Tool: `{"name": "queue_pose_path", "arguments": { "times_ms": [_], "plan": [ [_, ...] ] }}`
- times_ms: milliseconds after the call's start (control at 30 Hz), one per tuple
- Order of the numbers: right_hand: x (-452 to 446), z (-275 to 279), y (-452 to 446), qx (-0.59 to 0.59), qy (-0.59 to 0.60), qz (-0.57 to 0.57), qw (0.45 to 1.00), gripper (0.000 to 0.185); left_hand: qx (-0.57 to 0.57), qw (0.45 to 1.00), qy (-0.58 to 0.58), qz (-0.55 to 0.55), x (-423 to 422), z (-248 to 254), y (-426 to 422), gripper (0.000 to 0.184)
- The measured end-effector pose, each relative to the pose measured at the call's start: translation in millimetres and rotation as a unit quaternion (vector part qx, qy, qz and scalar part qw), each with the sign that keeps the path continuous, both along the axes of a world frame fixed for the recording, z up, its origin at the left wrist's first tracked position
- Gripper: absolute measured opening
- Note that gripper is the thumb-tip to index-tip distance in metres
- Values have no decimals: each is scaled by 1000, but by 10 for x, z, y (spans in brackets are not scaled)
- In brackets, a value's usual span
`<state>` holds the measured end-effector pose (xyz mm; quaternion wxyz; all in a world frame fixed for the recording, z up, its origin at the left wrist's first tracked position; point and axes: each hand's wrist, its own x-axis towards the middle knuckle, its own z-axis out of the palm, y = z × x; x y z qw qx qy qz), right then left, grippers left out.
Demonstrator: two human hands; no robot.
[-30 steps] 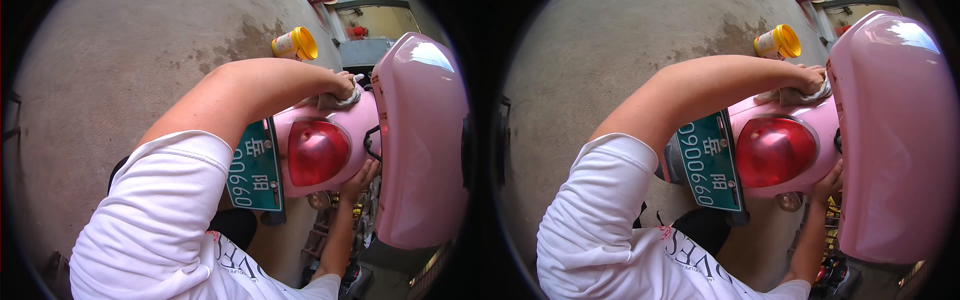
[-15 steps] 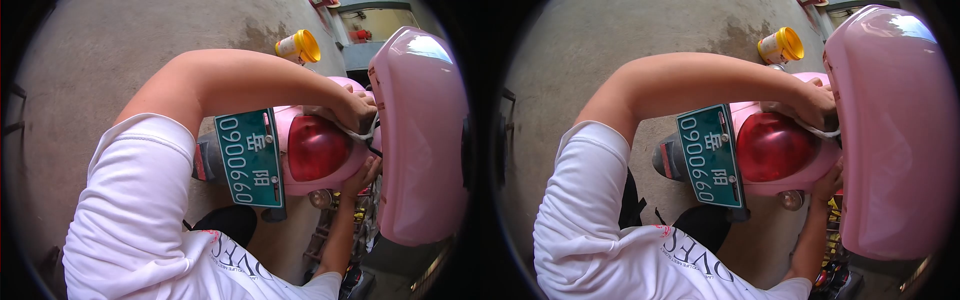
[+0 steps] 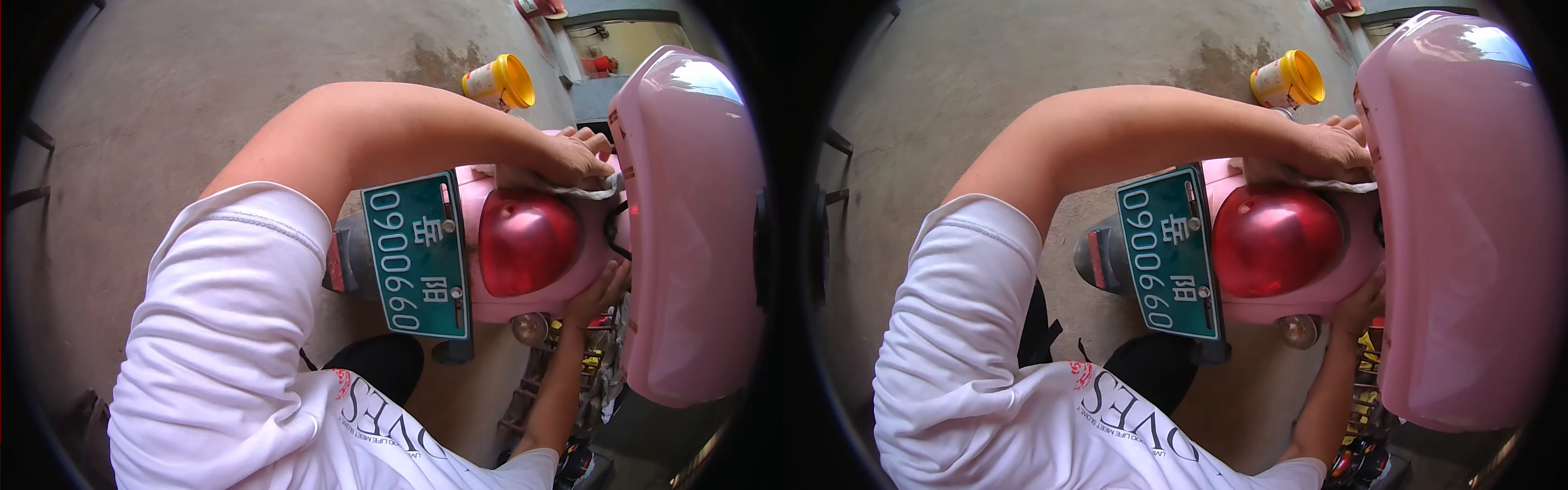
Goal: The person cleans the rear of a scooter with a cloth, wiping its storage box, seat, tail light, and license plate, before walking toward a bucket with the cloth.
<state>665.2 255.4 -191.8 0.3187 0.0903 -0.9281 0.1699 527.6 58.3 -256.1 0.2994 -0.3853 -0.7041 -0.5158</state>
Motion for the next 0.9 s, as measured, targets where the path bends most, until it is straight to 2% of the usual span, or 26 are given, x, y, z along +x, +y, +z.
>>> {"name": "queue_pose_path", "arguments": {
  "times_ms": [33,100,167,200,233,300,333,400,433,467,500,533,600,633,700,733,767,833,900],
  "plan": [
    [-3,2,4,2,0,6,1000,57,-14,999,-39,-15,43,-17,-99,34],
    [-20,9,3,6,2,21,1000,55,-15,1000,-23,6,124,-57,-268,31],
    [-23,6,-3,6,3,30,1000,55,-81,988,-115,-54,32,-171,-425,35],
    [-15,4,-2,2,0,29,1000,54,-65,964,-203,-160,-42,-301,-510,35],
    [-13,2,-4,0,-3,28,1000,53,-72,967,-167,-177,-93,-449,-584,40],
    [-17,-10,-15,-14,-4,33,999,52,-154,952,-174,-200,-45,-451,-740,49],
    [-21,-9,-17,-24,-5,39,999,51,-154,952,-173,-199,-18,-460,-814,49],
    [-16,6,-48,-13,8,46,999,51,-288,894,-247,-239,269,-311,-1131,38],
    [-16,5,-61,-2,19,53,998,50,-289,894,-246,-239,275,-439,-1192,38],
    [-17,5,-39,-2,18,51,999,50,-168,876,-305,-332,237,-631,-1220,35],
    [-24,8,-6,-7,8,38,999,50,-43,835,-357,-416,261,-730,-1274,33],
    [-27,7,11,-11,-3,25,1000,50,-44,835,-357,-417,276,-810,-1314,33],
    [-17,10,-22,-2,12,29,1000,50,72,715,-501,-482,378,-895,-1395,26],
    [-24,14,-39,7,28,34,999,50,70,716,-500,-483,397,-978,-1415,26],
    [-42,-13,10,-6,37,33,999,50,164,701,-483,-499,406,-1214,-1376,24],
    [-56,-32,20,-18,41,34,998,50,211,676,-481,-517,399,-1306,-1359,22],
    [-65,-35,1,-19,42,34,998,50,210,677,-480,-517,434,-1407,-1321,22],
    [-50,-7,-29,3,56,63,996,50,376,654,-492,-435,506,-1601,-1156,22],
    [-35,21,-96,28,68,60,995,49,400,648,-512,-397,496,-1627,-1075,23]
  ]
}}
